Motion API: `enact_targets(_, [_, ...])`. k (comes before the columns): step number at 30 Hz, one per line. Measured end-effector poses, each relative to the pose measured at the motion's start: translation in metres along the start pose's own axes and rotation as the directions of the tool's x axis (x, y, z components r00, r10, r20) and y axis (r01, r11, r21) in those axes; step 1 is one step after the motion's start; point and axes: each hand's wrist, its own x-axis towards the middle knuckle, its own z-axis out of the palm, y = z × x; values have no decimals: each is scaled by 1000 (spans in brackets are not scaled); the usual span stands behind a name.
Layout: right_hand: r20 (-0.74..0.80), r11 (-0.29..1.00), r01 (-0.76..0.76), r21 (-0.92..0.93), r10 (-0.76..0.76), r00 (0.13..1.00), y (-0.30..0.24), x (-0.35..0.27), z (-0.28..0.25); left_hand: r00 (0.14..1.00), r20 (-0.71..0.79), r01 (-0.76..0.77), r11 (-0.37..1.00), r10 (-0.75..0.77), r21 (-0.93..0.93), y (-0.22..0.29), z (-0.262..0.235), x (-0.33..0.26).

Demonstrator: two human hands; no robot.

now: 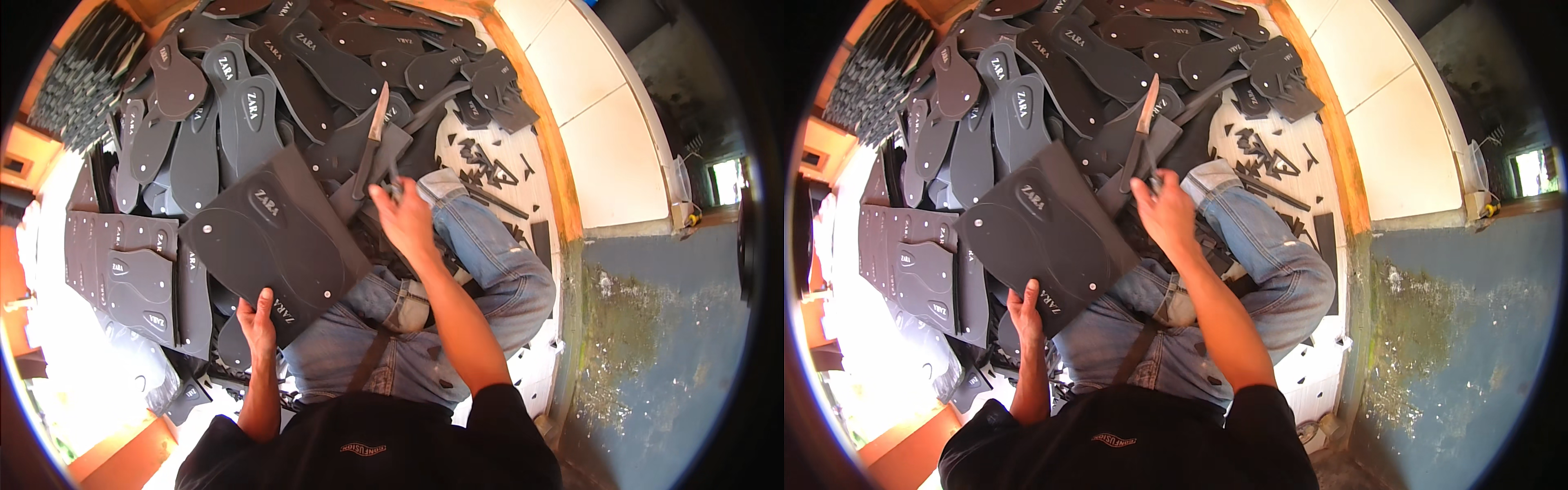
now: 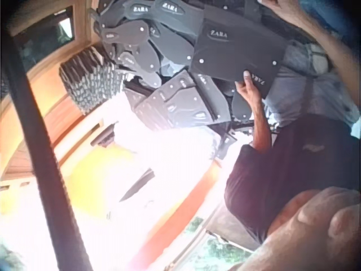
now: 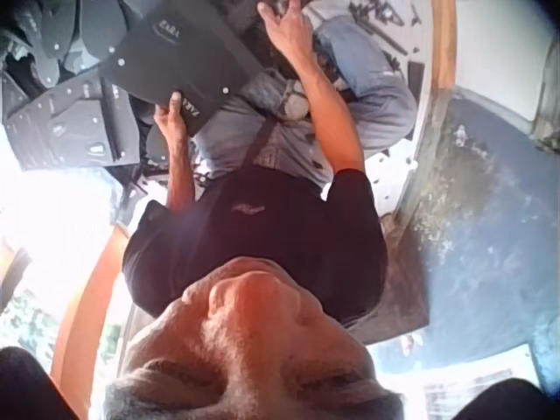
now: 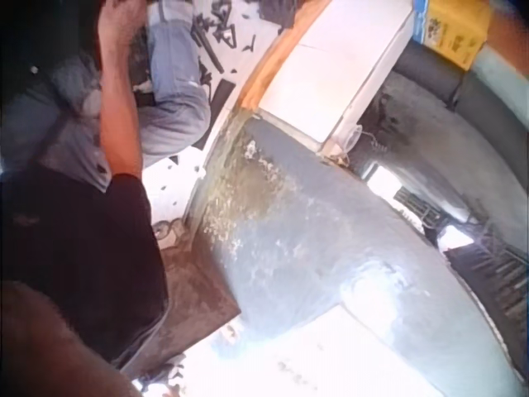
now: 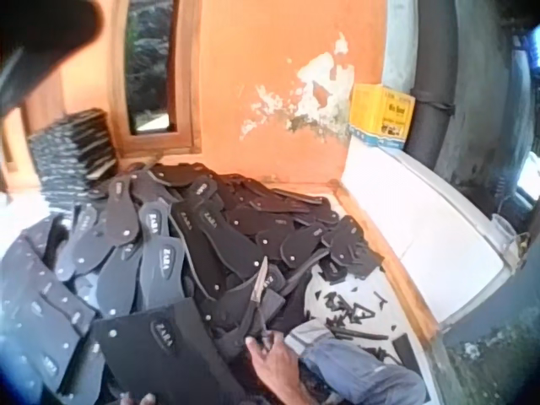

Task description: The person trims the edges of multiple shoe insoles using a knife while sitting among a pile of shoe components.

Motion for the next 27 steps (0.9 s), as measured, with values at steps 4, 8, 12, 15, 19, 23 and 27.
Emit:
enact_targets(4, [166,966,-15,-259,60,984,-21,43,48,993,46,108,993,-110,36,5,7,-1])
enact_targets(8, [165,956,-64,-285,115,980,-18,57,57,962,179,225,969,-204,-106,17,21,-20])
enact_targets(12, [57,979,-189,-71,193,980,-1,60,59,892,309,423,849,-329,-318,2,24,-44])
enact_targets(15, [22,973,-143,181,141,990,15,53,44,881,321,439,851,-346,-289,-5,37,-60])
enact_targets(19, [-244,969,-101,226,157,957,55,57,-22,866,368,427,883,-337,-195,-5,48,-70])
enact_targets(23, [-229,965,-254,-64,233,945,147,86,-111,844,337,468,880,-417,-83,-17,58,-81])
enact_targets(27, [-255,896,-377,-236,317,914,183,76,-138,892,217,420,904,-395,-79,-5,56,-82])
